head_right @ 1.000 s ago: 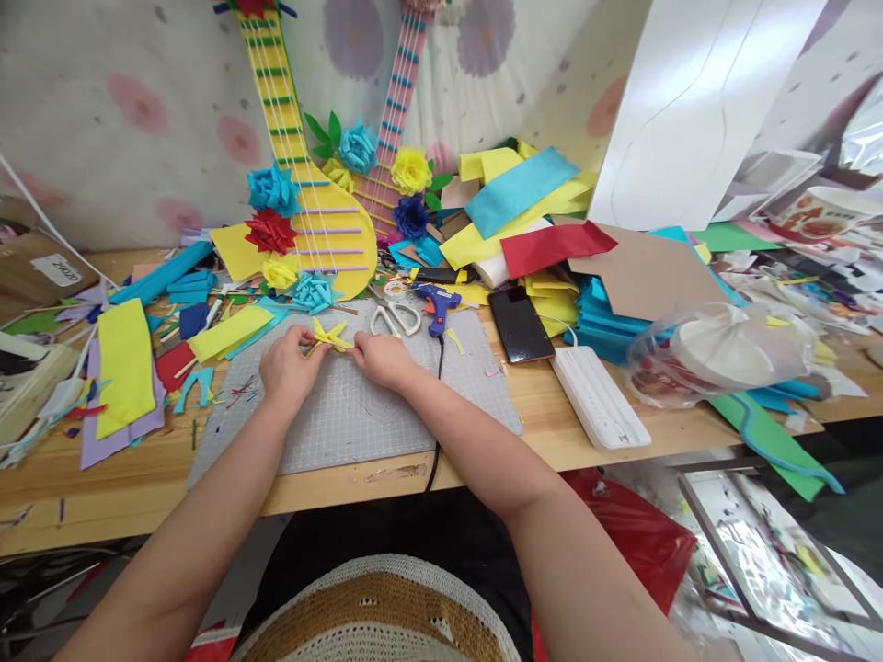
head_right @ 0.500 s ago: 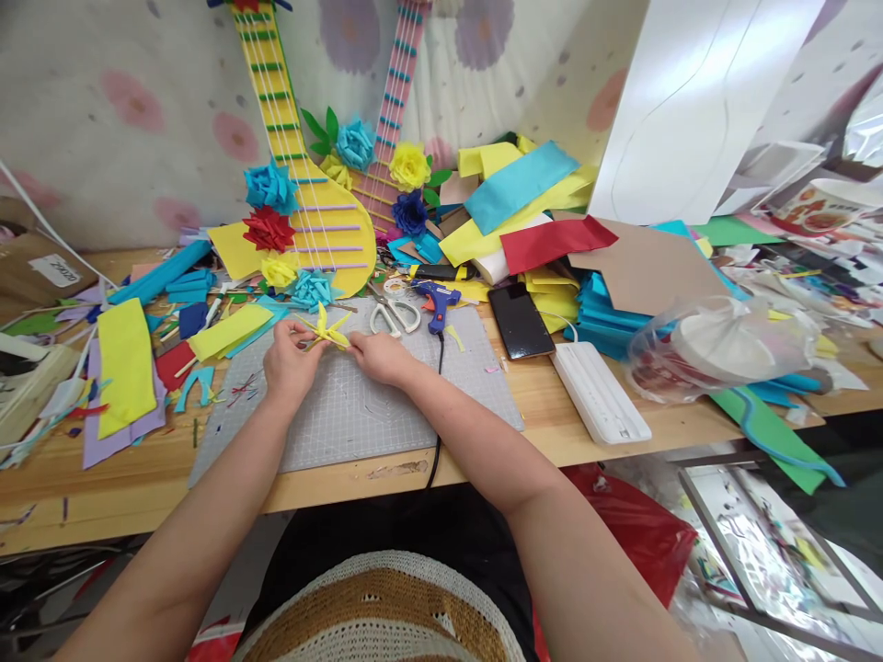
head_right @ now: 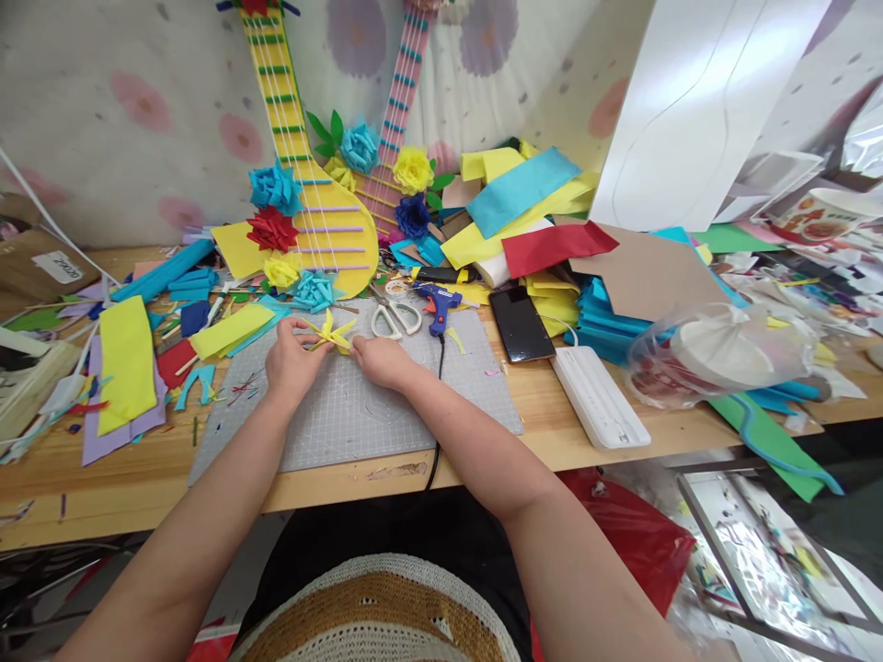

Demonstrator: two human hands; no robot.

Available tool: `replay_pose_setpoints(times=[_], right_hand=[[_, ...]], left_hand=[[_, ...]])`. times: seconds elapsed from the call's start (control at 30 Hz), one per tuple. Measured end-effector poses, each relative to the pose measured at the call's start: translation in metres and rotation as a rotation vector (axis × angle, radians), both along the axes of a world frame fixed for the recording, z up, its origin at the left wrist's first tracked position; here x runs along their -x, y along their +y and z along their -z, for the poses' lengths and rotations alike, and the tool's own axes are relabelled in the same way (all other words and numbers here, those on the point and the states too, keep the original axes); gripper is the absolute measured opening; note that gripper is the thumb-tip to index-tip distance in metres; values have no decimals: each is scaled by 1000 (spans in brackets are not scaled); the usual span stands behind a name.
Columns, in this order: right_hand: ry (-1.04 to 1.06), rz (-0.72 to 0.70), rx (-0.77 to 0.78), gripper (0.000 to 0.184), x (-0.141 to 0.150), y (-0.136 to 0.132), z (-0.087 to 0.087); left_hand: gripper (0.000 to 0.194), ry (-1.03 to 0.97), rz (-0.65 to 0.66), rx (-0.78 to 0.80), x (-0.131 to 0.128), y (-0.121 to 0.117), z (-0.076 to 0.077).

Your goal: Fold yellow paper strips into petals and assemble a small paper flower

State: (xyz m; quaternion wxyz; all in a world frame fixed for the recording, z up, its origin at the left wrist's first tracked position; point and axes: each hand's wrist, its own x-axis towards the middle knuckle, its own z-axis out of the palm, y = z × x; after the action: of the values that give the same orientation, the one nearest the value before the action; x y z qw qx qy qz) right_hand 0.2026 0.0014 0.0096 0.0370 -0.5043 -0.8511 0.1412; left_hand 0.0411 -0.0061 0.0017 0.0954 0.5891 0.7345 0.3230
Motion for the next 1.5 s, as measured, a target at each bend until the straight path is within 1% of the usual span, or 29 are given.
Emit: replay_pose_setpoints(times=[0.2, 0.43, 0.53, 0.7, 0.87, 1.2, 1.5], right_hand=[[-11, -3, -5, 33, 0, -2, -4], [6, -25, -16, 32, 1, -4, -2], [33, 0, -4, 31, 0, -2, -2], [126, 53, 34, 29, -3, 0, -3], [158, 79, 61, 29, -3, 1, -3], [220, 48, 108, 29, -5, 3, -2], [145, -6, 78, 31, -4, 3, -2]], left_hand=[[45, 25, 14, 14, 0, 1, 0], [48, -51, -9, -49, 1, 2, 5], [46, -57, 5, -38, 0, 1, 4], [42, -17, 31, 26, -4, 0, 1], [43, 10, 32, 28, -4, 1, 2], [43, 20, 40, -2, -5, -1, 2], [46, 12, -2, -30, -7, -1, 2]])
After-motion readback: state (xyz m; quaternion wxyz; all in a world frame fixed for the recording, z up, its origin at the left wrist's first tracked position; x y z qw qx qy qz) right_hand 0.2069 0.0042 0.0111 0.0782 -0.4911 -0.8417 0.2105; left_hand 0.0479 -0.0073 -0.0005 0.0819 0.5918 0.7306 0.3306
